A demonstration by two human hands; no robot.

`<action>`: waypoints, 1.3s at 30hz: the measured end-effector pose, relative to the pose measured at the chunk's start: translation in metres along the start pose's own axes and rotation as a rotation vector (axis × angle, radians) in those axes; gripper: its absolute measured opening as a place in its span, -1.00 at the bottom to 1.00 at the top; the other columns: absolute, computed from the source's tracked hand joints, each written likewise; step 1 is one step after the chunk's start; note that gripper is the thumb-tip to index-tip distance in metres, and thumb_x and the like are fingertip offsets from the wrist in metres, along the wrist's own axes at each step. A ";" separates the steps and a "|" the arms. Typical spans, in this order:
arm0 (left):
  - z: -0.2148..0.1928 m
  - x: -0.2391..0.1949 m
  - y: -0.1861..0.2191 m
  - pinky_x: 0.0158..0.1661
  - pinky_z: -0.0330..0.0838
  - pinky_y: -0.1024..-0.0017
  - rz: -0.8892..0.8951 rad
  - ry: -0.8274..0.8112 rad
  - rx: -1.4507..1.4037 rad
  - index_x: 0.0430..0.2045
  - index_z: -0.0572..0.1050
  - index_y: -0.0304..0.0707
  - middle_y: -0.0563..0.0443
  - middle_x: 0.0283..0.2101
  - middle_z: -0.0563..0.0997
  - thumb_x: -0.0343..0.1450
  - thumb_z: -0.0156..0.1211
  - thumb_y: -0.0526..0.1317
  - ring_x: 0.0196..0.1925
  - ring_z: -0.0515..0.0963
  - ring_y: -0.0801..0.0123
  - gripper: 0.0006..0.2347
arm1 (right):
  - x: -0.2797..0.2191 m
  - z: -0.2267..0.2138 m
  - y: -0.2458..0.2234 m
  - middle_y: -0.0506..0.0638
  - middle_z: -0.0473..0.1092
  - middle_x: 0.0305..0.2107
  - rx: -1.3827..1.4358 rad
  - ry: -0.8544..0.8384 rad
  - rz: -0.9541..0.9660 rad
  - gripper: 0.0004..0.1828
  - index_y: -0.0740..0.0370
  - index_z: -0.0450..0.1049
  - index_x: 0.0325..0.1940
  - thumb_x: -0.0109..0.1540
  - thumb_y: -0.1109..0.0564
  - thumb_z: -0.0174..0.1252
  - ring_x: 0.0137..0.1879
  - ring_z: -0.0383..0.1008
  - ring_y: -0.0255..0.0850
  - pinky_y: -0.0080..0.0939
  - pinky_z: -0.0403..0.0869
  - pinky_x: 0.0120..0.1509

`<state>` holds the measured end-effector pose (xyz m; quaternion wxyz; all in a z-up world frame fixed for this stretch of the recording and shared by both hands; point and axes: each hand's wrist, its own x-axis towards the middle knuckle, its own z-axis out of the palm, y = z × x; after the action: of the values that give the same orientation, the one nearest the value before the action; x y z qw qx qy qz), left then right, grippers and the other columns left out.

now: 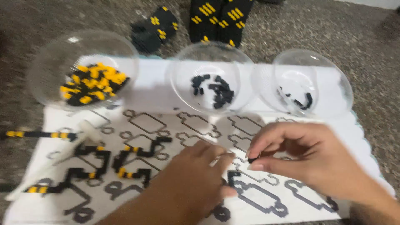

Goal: Assembling a structure using small interlocking plastic blocks by following a printed template on a workspace.

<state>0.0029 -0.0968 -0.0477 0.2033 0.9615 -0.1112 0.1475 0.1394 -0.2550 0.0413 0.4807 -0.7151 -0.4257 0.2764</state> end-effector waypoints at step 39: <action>-0.056 0.019 0.007 -0.41 0.56 0.68 -0.855 0.313 -0.890 -0.34 0.65 -0.04 0.19 -0.47 0.66 0.18 0.33 -0.28 -0.47 0.62 0.66 -0.79 | -0.012 0.021 0.053 0.21 0.67 -0.47 0.298 0.270 0.401 -0.49 0.41 0.64 -0.13 -0.17 0.55 0.33 -0.30 0.65 -0.15 -0.25 0.64 -0.03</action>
<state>0.0049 -0.0828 0.0095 0.6383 0.7114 0.2630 0.1316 0.1350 -0.2650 -0.0161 0.5688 -0.7366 -0.1626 0.3277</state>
